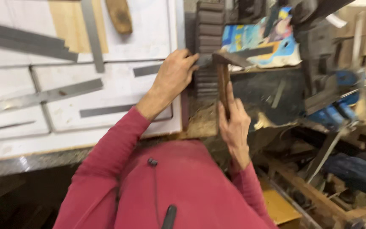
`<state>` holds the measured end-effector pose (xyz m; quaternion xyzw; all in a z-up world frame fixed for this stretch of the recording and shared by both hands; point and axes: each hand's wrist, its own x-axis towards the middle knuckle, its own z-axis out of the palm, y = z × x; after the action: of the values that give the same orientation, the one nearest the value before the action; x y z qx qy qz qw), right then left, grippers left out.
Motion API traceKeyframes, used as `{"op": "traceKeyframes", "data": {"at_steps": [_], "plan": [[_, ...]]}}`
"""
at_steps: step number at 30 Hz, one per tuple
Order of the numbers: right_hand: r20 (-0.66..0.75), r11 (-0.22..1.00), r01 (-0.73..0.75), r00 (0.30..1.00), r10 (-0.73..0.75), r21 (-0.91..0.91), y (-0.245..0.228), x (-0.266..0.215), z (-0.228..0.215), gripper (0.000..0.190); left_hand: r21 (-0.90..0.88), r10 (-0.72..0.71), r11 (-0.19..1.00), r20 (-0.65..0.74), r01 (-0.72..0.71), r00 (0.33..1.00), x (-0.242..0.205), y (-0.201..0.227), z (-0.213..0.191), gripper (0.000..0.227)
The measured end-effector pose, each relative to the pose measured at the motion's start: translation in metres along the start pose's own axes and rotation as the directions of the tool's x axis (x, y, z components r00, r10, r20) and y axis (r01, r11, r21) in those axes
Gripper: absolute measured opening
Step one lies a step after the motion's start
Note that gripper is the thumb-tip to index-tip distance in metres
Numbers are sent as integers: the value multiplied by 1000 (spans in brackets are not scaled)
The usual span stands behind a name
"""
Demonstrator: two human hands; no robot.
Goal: The person repeatedly picks up metal bars from a workbench and strikes them with a hammer against a metal anvil. The person handles the bars one at a time, striking them multiple times before placing them back on the bench. The task involves repetitive striking and handling of metal pieces in a workshop setting.
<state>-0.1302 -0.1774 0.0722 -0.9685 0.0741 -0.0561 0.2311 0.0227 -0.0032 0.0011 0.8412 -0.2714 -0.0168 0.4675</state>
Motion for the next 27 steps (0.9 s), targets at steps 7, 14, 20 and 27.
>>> {"op": "traceKeyframes", "data": {"at_steps": [7,14,20,27], "plan": [[6,1000,7,1000,-7,-27,0,-5,1,64,19,8,1000,-44,-7,999,2,-6,-3,27],[78,997,-82,994,82,4,9,-31,1,63,14,26,1000,-56,-26,998,-2,1,-1,26],[57,967,-228,973,223,113,15,-66,-25,60,44,-132,988,-227,145,965,-46,-1,-67,27],[-8,961,-230,972,234,153,20,-45,-31,59,71,-211,954,-524,290,825,-42,-59,-126,32]]}}
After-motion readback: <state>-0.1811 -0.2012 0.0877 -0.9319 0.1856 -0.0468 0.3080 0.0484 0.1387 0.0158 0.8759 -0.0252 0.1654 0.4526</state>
